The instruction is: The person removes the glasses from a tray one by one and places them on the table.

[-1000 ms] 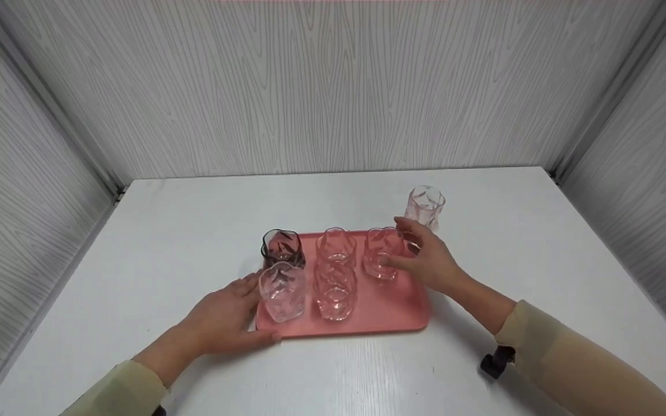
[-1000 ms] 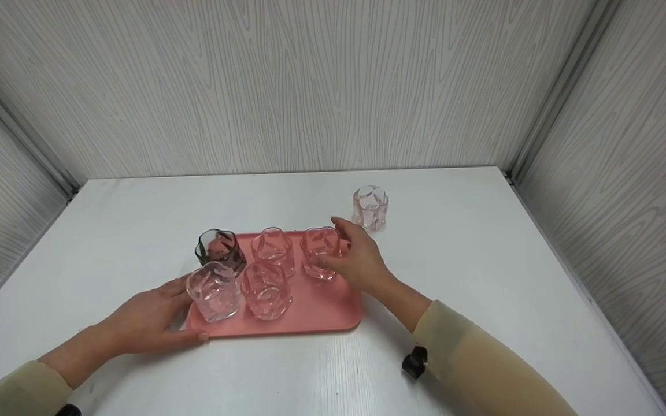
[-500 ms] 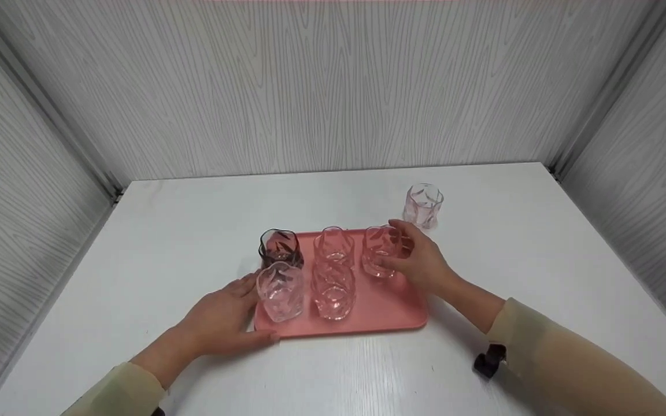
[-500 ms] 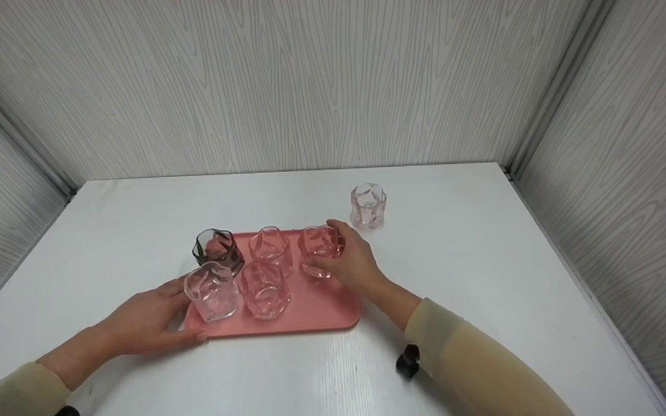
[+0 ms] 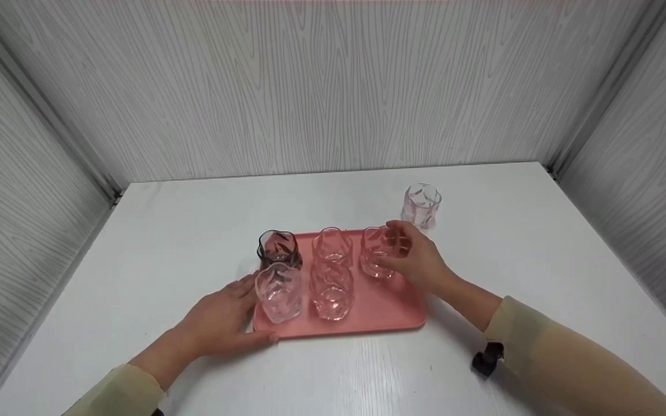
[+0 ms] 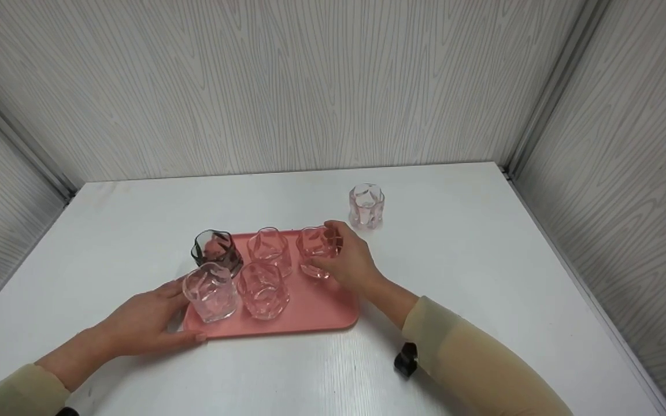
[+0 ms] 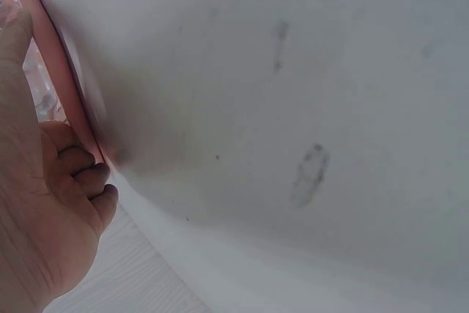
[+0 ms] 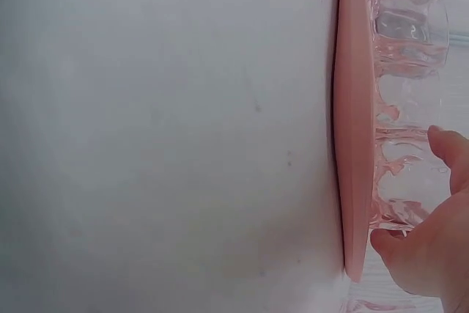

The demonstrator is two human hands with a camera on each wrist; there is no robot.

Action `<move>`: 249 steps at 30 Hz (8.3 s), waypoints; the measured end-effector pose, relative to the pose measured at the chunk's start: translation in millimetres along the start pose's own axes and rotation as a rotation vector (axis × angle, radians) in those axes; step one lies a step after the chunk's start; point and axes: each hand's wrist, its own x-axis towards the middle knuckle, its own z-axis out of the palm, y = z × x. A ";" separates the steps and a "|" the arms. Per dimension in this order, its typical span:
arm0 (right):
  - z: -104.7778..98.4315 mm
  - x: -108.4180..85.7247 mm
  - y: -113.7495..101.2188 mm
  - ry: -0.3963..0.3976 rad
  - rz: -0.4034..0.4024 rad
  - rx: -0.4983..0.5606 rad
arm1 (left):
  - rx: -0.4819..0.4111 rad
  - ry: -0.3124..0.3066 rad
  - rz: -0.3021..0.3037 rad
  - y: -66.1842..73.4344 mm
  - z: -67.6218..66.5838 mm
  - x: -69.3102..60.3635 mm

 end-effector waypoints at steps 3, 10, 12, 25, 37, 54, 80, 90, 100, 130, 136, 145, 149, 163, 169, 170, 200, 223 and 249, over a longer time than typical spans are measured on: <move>-0.7 0.4 -0.3 0.000 -0.003 0.002 | -0.002 -0.003 -0.004 0.3 -0.7 0.3; -5.0 -3.7 -1.1 -0.006 0.001 -0.017 | -0.005 -0.008 -0.016 1.1 -1.5 1.6; -6.4 -5.0 -2.4 -0.012 0.002 -0.034 | -0.004 -0.006 -0.017 1.1 -2.0 1.3; -25.4 -9.7 -19.8 -0.048 -0.024 -0.025 | 0.009 0.003 -0.016 0.6 -2.9 0.1; -60.4 -10.6 -42.1 -0.072 -0.084 -0.048 | 0.009 0.011 -0.005 2.3 -3.4 -1.1; -133.8 2.3 -60.3 0.008 -0.090 0.016 | -0.011 0.022 0.013 1.3 -1.8 -0.8; -202.4 52.7 6.0 0.063 0.128 0.106 | -0.004 0.002 -0.006 -0.8 -0.9 2.1; -201.0 63.9 36.2 0.032 0.197 0.106 | -0.005 0.012 -0.001 -1.9 -1.3 1.9; -196.5 63.7 59.6 0.013 0.250 0.140 | -0.011 0.005 0.005 0.0 -1.1 -0.4; -189.1 62.5 68.5 -0.025 0.270 0.194 | -0.006 0.004 -0.003 -0.4 0.3 -2.4; -192.2 62.0 65.4 -0.077 0.262 0.160 | -0.010 -0.012 -0.017 -0.8 -0.3 -0.5; -206.1 56.4 45.8 -0.045 0.212 -0.012 | 0.004 -0.001 -0.014 -6.2 -1.2 5.2; -207.1 48.6 27.4 0.014 0.156 -0.049 | -0.002 -0.001 -0.019 -6.0 -1.7 5.5; -132.9 14.0 -43.4 0.068 -0.149 -0.059 | -0.004 0.011 0.007 -2.8 -4.7 5.3; -81.0 -2.0 -50.3 0.005 -0.180 -0.014 | -0.006 0.004 -0.006 -1.1 -3.6 4.9; -73.3 -4.7 -49.7 -0.007 -0.177 -0.001 | -0.008 0.004 -0.006 -0.8 -3.2 4.8; 49.9 -46.0 -37.9 -0.116 -0.120 0.098 | -0.012 0.009 -0.007 -1.4 -3.0 5.0; 87.2 -43.9 -42.2 -0.074 -0.052 0.062 | -0.003 0.025 0.009 -2.5 -2.5 5.2; 80.8 -44.6 -44.2 -0.052 -0.076 0.020 | -0.006 0.018 -0.020 -1.5 -2.0 6.7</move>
